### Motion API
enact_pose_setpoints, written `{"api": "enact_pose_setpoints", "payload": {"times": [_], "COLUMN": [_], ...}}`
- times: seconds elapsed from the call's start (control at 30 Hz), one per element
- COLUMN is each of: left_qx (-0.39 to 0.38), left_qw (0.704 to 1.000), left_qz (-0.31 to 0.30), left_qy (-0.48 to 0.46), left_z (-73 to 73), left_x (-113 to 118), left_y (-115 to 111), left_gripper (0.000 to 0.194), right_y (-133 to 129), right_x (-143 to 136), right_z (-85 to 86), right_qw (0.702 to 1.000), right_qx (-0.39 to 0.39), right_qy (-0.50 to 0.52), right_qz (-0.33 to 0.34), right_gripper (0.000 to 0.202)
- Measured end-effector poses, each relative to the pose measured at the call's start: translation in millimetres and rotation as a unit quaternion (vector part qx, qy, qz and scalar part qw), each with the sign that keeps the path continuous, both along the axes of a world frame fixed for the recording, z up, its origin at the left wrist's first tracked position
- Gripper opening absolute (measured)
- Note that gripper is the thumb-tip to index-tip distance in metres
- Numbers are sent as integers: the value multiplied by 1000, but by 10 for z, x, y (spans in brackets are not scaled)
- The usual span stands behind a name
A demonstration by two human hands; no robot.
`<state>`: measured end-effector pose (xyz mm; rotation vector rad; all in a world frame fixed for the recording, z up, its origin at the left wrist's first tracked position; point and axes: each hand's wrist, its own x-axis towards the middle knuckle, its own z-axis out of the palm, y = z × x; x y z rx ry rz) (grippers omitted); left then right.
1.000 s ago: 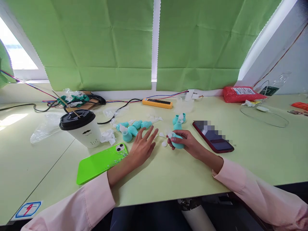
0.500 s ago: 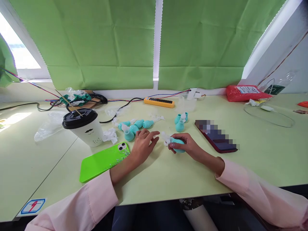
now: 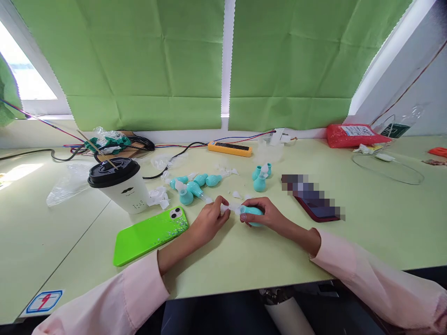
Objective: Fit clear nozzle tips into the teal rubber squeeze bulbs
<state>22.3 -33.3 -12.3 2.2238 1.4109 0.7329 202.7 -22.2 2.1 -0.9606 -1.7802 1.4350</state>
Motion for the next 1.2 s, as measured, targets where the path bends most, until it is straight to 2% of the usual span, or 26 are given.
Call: {"api": "enact_pose_setpoints", "payload": {"times": [0.1, 0.2, 0.4, 0.5, 0.6, 0.67, 0.7, 0.73, 0.8, 0.87, 0.97, 1.03, 1.1, 1.2], "left_qx": [84, 126, 154, 117, 57, 5, -28, -67, -151, -219, -271, -284, -290, -291], "left_qw": [994, 984, 965, 974, 996, 998, 989, 971, 916, 859, 802, 781, 775, 782], "left_qz": [-21, -35, -66, -49, -10, 1, 0, -4, -11, -18, -36, -50, -57, -50], "left_qy": [70, 122, 204, 189, 73, -66, -148, -231, -372, -463, -532, -554, -558, -549], "left_z": [-15, -33, -76, -46, 32, 81, 98, 110, 120, 119, 114, 114, 117, 118], "left_x": [-7, -18, -40, -39, -29, -19, -13, -6, 10, 24, 37, 38, 37, 39], "left_y": [-3, -4, 7, 13, -11, -31, -36, -38, -32, -23, -22, -29, -34, -35], "left_gripper": [13, 13, 22, 20, 18, 17, 17, 18, 23, 26, 23, 20, 19, 21], "right_y": [-7, -11, -11, -12, -18, -28, -36, -45, -63, -76, -80, -81, -88, -112], "right_x": [-1, -2, 0, 2, 6, 9, 10, 11, 13, 13, 12, 10, 7, 1], "right_z": [7, 12, 26, 24, 15, 8, 5, 3, 0, -3, -7, -8, -7, -7], "right_qw": [1000, 1000, 1000, 1000, 999, 999, 999, 999, 998, 993, 979, 970, 962, 949], "right_qx": [2, 0, 10, 16, 36, 46, 48, 49, 61, 95, 161, 196, 221, 258], "right_qy": [-3, -4, -10, -12, -18, -14, -13, -14, -30, -61, -109, -134, -152, -178], "right_qz": [-5, -9, -2, -4, -12, -13, -10, -7, -16, -39, -57, -48, -39, -39], "right_gripper": [24, 25, 25, 25, 23, 21, 21, 21, 21, 21, 20, 20, 21, 22]}}
